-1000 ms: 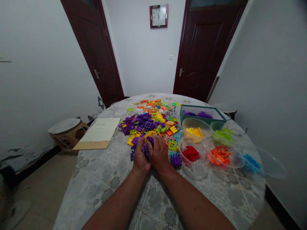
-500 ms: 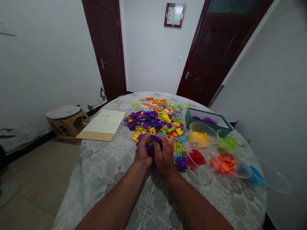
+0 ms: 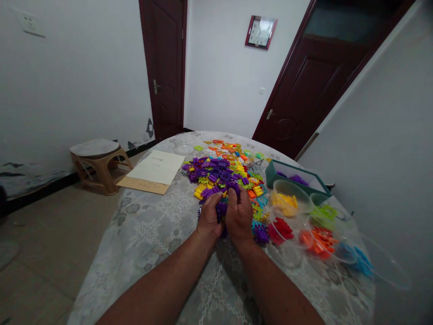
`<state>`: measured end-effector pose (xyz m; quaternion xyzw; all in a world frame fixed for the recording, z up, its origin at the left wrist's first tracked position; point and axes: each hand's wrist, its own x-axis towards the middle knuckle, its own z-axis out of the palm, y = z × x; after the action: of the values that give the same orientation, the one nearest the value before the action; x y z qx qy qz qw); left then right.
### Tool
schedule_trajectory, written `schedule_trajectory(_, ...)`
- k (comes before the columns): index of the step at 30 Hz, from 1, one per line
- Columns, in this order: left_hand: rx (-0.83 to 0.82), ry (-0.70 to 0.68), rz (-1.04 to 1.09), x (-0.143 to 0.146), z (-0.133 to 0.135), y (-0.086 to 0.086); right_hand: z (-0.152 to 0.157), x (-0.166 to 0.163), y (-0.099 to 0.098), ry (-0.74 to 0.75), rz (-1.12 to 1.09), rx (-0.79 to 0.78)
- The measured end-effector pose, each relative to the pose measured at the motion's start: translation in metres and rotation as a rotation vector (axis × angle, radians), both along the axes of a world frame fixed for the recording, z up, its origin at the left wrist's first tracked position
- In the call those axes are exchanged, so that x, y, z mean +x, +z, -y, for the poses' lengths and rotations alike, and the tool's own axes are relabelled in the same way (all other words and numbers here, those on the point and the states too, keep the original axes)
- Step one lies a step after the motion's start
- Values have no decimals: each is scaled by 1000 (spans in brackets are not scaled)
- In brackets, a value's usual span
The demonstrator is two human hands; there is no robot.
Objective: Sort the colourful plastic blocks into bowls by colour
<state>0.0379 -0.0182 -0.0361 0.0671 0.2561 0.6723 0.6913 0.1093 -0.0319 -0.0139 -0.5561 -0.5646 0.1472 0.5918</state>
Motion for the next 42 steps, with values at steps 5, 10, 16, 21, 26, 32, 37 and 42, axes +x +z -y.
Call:
schedule_trajectory(5, -31, 8, 56, -13, 2, 1, -5, -13, 10, 78, 161, 95)
schedule_trajectory(10, -9, -2, 156, -22, -2, 5, -13, -22, 18, 63, -52, -14)
schedule_trajectory(16, -34, 0, 175, -28, -2, 18, -21, -14, 35, 277, -725, 11)
schedule_trajectory(21, -63, 19, 130, -31, -2, 22, -10, 15, 44, 397, -804, -70)
schedule_trajectory(26, -88, 23, 103, -33, -5, 23, 11, 48, 28, 414, -688, -287)
schedule_trajectory(32, -152, 32, 27, -33, -1, 32, 37, 65, 14, 418, -703, -382)
schedule_trajectory(37, -187, -4, -37, -36, -1, 35, 65, 80, 11, 411, -452, -440)
schedule_trajectory(42, -173, -53, -67, -38, -4, 31, 93, 114, 28, 479, -143, -545)
